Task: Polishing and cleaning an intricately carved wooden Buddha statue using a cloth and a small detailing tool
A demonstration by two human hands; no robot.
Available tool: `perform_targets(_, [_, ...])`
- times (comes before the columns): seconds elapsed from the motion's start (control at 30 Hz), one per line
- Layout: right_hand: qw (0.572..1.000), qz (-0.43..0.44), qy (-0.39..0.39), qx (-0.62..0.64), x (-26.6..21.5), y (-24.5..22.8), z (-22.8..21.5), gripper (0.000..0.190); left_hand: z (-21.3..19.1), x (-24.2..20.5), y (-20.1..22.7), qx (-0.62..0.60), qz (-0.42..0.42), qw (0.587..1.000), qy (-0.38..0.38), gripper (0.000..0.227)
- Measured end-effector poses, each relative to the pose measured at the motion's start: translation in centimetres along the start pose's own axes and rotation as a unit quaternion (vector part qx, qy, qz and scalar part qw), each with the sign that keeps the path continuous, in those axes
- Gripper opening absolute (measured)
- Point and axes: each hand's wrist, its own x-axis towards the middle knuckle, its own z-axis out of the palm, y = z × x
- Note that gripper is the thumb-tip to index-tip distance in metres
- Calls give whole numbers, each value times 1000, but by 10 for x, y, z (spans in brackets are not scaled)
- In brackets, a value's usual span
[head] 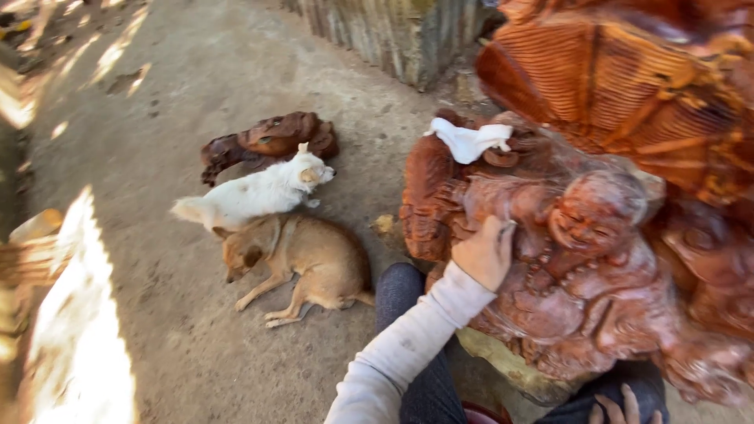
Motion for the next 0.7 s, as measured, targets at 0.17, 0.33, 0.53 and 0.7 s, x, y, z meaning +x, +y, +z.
perform_targets(0.17, [985, 131, -79, -85, 26, -45, -65, 28, 3, 47, 6, 10, -76, 994, -81, 21])
perform_targets(0.33, [958, 218, -164, -90, 25, -43, -61, 38, -2, 43, 2, 14, -58, 995, -77, 19])
perform_targets(0.53, [960, 206, -143, -121, 31, -47, -63, 37, -18, 31, 0, 6, -34, 997, -74, 14])
perform_targets(0.7, [953, 212, -184, -113, 29, -42, -58, 40, -16, 90, 19, 51, -85, 974, -204, 25])
